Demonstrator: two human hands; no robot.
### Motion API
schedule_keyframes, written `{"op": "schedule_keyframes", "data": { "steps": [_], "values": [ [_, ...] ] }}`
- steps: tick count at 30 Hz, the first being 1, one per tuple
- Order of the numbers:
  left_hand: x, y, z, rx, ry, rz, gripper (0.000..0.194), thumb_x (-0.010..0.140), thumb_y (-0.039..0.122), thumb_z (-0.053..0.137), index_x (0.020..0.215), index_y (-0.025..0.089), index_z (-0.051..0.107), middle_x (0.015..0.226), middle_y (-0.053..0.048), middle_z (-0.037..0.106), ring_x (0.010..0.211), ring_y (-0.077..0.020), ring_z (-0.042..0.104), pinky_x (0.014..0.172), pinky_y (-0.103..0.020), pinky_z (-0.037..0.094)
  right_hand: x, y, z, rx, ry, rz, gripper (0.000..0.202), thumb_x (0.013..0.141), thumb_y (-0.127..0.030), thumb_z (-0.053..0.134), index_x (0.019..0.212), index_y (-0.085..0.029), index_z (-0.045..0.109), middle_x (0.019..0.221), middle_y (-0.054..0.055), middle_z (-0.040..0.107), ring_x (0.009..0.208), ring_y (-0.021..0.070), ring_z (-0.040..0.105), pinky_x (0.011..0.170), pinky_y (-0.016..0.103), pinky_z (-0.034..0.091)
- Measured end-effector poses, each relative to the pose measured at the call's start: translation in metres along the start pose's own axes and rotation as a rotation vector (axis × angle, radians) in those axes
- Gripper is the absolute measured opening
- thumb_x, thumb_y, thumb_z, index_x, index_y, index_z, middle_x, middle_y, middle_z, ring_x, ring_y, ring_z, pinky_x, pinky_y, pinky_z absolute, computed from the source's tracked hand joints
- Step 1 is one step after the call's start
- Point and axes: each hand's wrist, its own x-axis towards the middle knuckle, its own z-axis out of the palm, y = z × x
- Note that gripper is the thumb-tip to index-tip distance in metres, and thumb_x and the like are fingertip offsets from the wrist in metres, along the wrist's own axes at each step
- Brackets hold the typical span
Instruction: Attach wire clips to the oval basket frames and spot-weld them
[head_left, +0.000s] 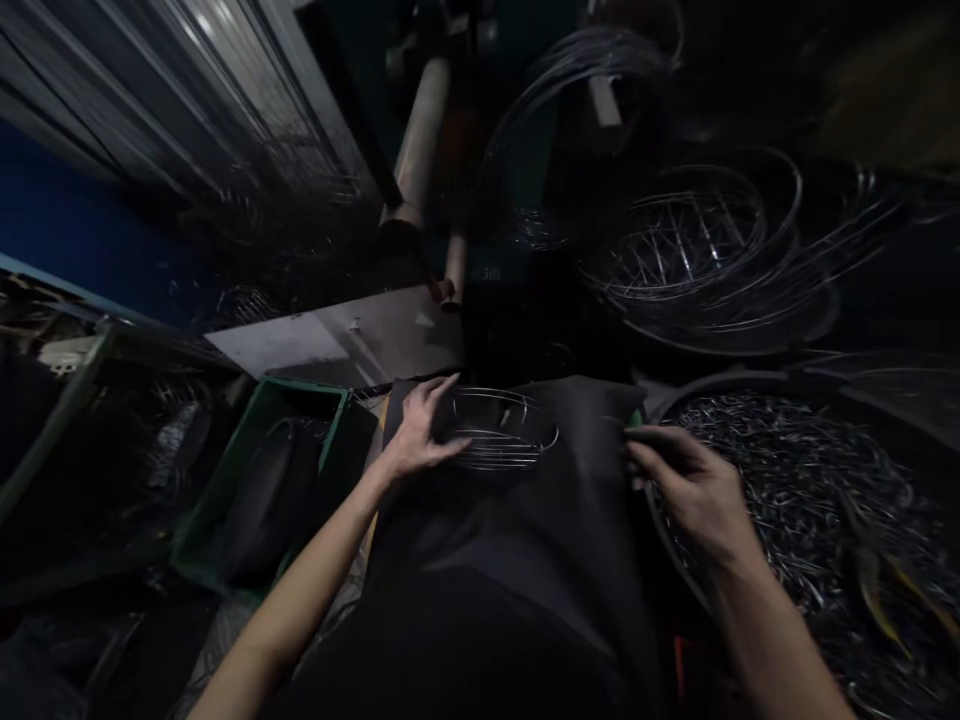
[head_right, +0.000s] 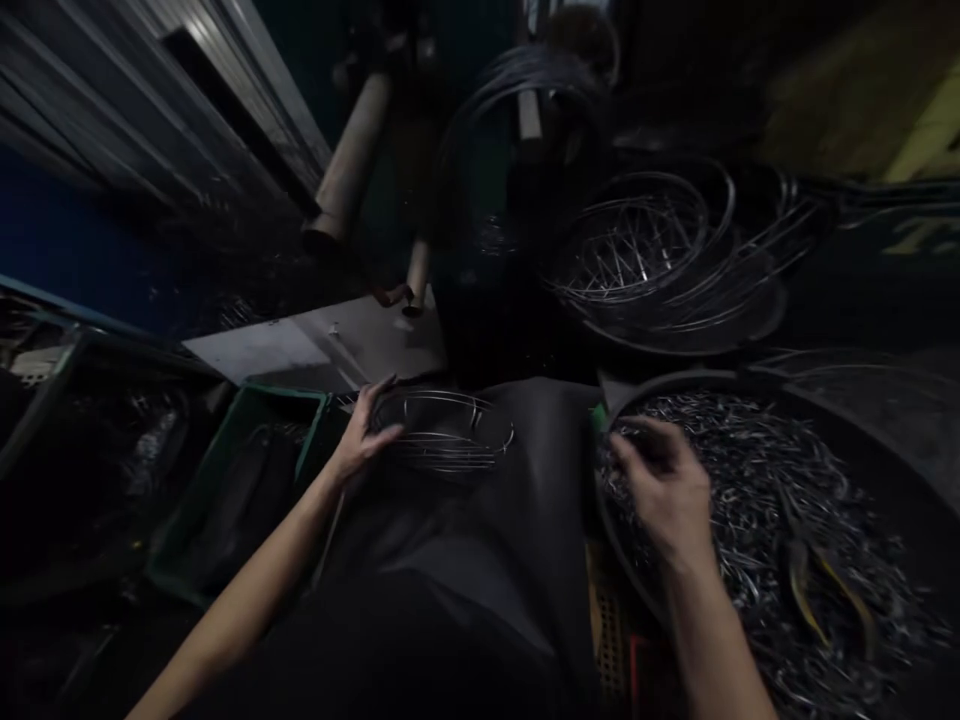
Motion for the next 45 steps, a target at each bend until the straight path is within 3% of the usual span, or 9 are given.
{"op": "schedule_keyframes", "data": {
  "steps": [5, 9, 14, 18, 22, 29, 34, 45],
  "values": [
    [0.009, 0.016, 0.01, 0.119, -0.169, 0.09, 0.066, 0.072, 0.022, 0.062, 0.133, 0.024, 0.037, 0.123, -0.01, 0.046, 0.119, -0.0289, 0.042, 0.102, -0.047, 0.032, 0.013, -0.054, 0.071, -0.02, -0.246, -0.144, 0.032, 0.088, -0.042, 0.046, 0.108, -0.026, 0.064, 0.088, 0.002, 0.071, 0.07, 0.0171, 0.066, 0.06, 0.029, 0.054],
    [0.011, 0.01, 0.023, 0.113, -0.136, 0.105, 0.06, 0.074, 0.022, 0.061, 0.131, 0.027, 0.041, 0.122, -0.009, 0.045, 0.115, -0.0266, 0.044, 0.1, -0.043, 0.036, 0.031, -0.087, 0.095, -0.245, -0.28, -0.339, 0.031, 0.087, -0.036, 0.051, 0.113, -0.023, 0.062, 0.104, 0.002, 0.069, 0.09, 0.0156, 0.066, 0.078, 0.025, 0.052],
    [0.011, 0.004, 0.025, 0.058, -0.084, 0.131, 0.053, 0.074, 0.024, 0.062, 0.125, 0.025, 0.047, 0.117, -0.007, 0.049, 0.113, -0.0241, 0.048, 0.098, -0.039, 0.039, 0.038, -0.1, 0.093, -0.554, -0.251, -0.626, 0.028, 0.087, -0.031, 0.052, 0.112, -0.022, 0.063, 0.103, 0.002, 0.069, 0.076, 0.0126, 0.067, 0.063, 0.023, 0.048],
    [0.018, -0.001, 0.018, -0.027, 0.013, 0.112, 0.053, 0.072, 0.024, 0.065, 0.122, 0.023, 0.048, 0.117, -0.007, 0.05, 0.112, -0.0221, 0.049, 0.098, -0.036, 0.041, 0.057, -0.103, 0.089, -0.532, -0.224, -0.838, 0.025, 0.087, -0.023, 0.052, 0.109, -0.021, 0.064, 0.107, 0.001, 0.068, 0.084, 0.0105, 0.066, 0.062, 0.021, 0.045],
    [0.029, -0.007, 0.012, -0.09, 0.093, 0.124, 0.056, 0.07, 0.026, 0.069, 0.121, 0.022, 0.049, 0.114, -0.007, 0.051, 0.108, -0.0213, 0.052, 0.096, -0.035, 0.043, 0.081, -0.105, 0.087, -0.524, -0.294, -0.941, 0.029, 0.087, -0.019, 0.053, 0.115, -0.021, 0.061, 0.116, 0.003, 0.063, 0.086, 0.0114, 0.065, 0.065, 0.023, 0.046],
    [0.039, -0.002, 0.007, -0.127, 0.168, 0.138, 0.049, 0.073, 0.027, 0.068, 0.118, 0.023, 0.049, 0.112, -0.006, 0.05, 0.109, -0.0221, 0.052, 0.094, -0.036, 0.044, 0.106, -0.117, 0.081, -0.58, -0.234, -1.19, 0.03, 0.087, -0.007, 0.049, 0.113, -0.015, 0.061, 0.115, 0.007, 0.063, 0.071, 0.0072, 0.062, 0.058, 0.024, 0.043],
    [0.04, 0.0, 0.01, -0.162, 0.185, 0.133, 0.054, 0.072, 0.034, 0.071, 0.119, 0.023, 0.047, 0.113, -0.008, 0.049, 0.109, -0.023, 0.05, 0.094, -0.038, 0.044, 0.113, -0.121, 0.08, -0.589, -0.187, -1.301, 0.028, 0.084, -0.004, 0.052, 0.11, -0.01, 0.061, 0.114, 0.009, 0.064, 0.062, 0.0061, 0.058, 0.054, 0.025, 0.041],
    [0.047, -0.005, 0.009, -0.223, 0.242, 0.153, 0.053, 0.068, 0.023, 0.072, 0.114, 0.021, 0.047, 0.109, -0.007, 0.055, 0.104, -0.0228, 0.054, 0.091, -0.038, 0.045, 0.124, -0.119, 0.083, -0.559, -0.186, -1.36, 0.027, 0.082, -0.005, 0.056, 0.107, -0.011, 0.063, 0.113, 0.009, 0.065, 0.061, 0.005, 0.056, 0.053, 0.024, 0.039]
  ]
}}
